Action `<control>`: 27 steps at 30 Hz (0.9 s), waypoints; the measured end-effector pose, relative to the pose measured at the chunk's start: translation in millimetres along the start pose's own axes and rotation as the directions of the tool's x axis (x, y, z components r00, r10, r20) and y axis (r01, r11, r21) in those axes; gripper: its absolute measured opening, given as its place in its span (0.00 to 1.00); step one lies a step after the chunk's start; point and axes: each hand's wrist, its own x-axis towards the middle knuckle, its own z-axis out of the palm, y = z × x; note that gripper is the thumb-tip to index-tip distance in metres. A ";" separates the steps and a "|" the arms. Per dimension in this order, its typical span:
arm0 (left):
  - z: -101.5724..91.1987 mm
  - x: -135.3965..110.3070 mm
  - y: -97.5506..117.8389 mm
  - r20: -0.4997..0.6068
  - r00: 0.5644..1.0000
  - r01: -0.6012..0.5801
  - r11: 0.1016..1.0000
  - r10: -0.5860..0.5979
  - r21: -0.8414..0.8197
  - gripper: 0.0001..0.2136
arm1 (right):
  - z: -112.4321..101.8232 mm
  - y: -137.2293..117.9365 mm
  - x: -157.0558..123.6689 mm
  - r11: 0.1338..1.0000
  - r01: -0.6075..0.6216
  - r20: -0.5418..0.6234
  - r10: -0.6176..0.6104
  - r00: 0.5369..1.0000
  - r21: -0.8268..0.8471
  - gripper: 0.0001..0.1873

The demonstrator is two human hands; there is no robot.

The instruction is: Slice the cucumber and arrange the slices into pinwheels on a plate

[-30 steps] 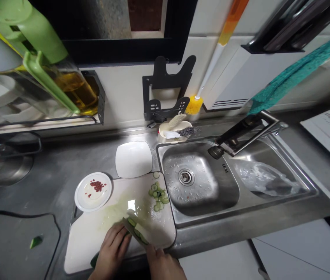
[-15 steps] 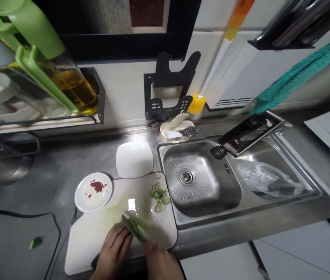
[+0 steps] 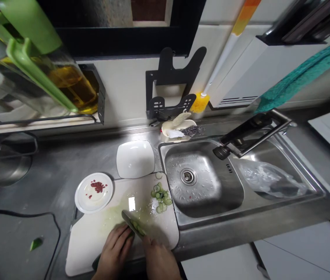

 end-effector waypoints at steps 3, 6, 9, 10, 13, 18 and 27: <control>0.7 -0.5 -0.8 0.005 1.000 -0.014 1.000 0.014 0.014 0.13 | 1.5 -2.7 4.5 0.999 -0.027 0.074 0.030 0.997 -0.044 0.30; 1.2 -0.8 -0.7 0.016 1.000 -0.007 1.000 0.006 0.015 0.13 | 1.9 -3.2 7.5 0.998 -0.034 0.077 0.038 0.996 -0.043 0.31; 0.5 -0.4 0.6 0.021 1.000 0.006 1.000 -0.006 0.015 0.13 | 1.3 0.5 5.6 0.998 -0.029 0.087 0.034 0.996 -0.063 0.34; -0.5 0.0 1.3 0.023 1.000 0.010 1.000 -0.010 0.012 0.13 | 0.5 2.6 3.9 0.996 -0.027 0.083 0.034 0.996 -0.081 0.34; -7.1 2.9 4.3 0.037 0.999 0.037 0.999 -0.037 -0.008 0.13 | -3.0 10.1 -2.1 0.987 -0.032 0.011 0.034 0.999 -0.159 0.32; -22.2 26.1 15.2 -0.010 0.992 0.128 0.989 -0.129 -0.078 0.11 | -5.0 21.1 -4.4 0.946 -0.067 -0.188 0.007 0.982 -0.318 0.28; -3.8 119.7 28.9 0.393 0.893 0.301 0.941 -0.220 -0.156 0.07 | -4.1 12.7 5.4 0.926 -0.062 -0.274 -0.046 0.961 -0.372 0.27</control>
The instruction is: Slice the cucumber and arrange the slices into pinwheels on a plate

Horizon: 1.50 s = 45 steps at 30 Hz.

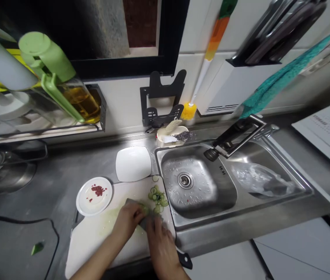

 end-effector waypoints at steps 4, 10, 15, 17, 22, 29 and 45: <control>2.0 19.4 -9.6 0.039 0.998 0.049 0.997 -0.046 -0.057 0.07 | -2.0 -0.5 -8.1 0.998 -0.055 0.015 0.055 0.998 0.019 0.28; -5.5 21.7 -16.0 0.027 0.997 0.079 0.993 -0.077 -0.089 0.07 | -5.7 9.7 -38.4 0.977 -0.132 0.109 0.114 0.987 0.168 0.28; -17.3 -26.0 -23.4 -0.273 0.959 0.034 0.990 -0.070 -0.135 0.08 | -4.6 19.3 -51.0 0.881 -0.197 0.188 0.126 0.974 0.431 0.25; -13.3 -53.2 -26.8 -0.370 0.928 0.006 0.995 -0.043 -0.101 0.09 | -4.7 19.1 -49.3 0.854 -0.198 0.202 0.112 0.973 0.482 0.25; 12.6 -95.1 -34.4 -0.401 0.911 -0.089 0.996 0.094 0.033 0.11 | -7.4 7.9 -41.2 0.874 -0.159 0.282 0.026 0.959 0.460 0.28; 25.3 -96.2 -43.2 -0.384 0.915 -0.098 0.991 0.126 0.091 0.09 | -9.5 -3.9 -40.2 0.946 -0.094 0.351 -0.021 0.936 0.309 0.35; 31.2 -96.5 -51.2 -0.427 0.882 -0.140 0.977 0.197 0.162 0.09 | -10.3 -1.2 -42.8 0.957 -0.065 0.339 -0.035 0.940 0.281 0.37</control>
